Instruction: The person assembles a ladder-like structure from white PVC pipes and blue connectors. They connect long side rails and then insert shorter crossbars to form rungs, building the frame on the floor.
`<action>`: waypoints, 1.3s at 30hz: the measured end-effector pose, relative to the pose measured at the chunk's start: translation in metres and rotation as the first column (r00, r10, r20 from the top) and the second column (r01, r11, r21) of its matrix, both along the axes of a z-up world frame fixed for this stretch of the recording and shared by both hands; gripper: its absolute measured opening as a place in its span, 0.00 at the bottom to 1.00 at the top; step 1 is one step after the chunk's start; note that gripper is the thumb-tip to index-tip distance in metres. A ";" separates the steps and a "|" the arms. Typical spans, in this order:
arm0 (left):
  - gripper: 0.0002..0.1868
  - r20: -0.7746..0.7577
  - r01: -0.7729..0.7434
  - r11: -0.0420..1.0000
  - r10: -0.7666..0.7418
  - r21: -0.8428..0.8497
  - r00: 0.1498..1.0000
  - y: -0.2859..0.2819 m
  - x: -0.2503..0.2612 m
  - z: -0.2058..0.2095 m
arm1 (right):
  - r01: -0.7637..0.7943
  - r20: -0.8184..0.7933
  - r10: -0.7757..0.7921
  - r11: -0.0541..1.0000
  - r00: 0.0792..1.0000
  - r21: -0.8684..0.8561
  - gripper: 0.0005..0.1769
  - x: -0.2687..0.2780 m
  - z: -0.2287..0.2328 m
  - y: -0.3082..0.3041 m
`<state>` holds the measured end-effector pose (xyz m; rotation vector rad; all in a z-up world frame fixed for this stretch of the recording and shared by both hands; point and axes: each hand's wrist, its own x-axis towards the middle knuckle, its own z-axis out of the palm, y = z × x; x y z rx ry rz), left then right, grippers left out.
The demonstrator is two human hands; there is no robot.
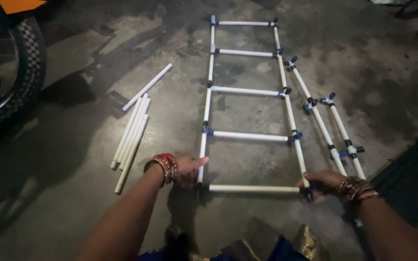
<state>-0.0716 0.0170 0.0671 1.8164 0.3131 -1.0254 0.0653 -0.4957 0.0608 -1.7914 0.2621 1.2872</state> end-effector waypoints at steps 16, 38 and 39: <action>0.32 0.709 -0.688 0.679 0.352 0.256 0.611 -0.043 0.070 -0.031 | 0.544 0.421 -0.543 0.829 0.726 0.130 0.23 0.044 -0.011 0.070; 0.31 0.592 -0.740 0.671 0.576 0.053 0.564 -0.046 0.073 -0.055 | 0.615 0.157 -0.631 0.776 0.760 0.142 0.32 0.035 -0.036 0.093; 0.33 0.549 -0.745 0.667 0.613 0.025 0.568 -0.043 0.070 -0.053 | 0.593 0.156 -0.610 0.792 0.777 0.146 0.34 0.032 -0.032 0.096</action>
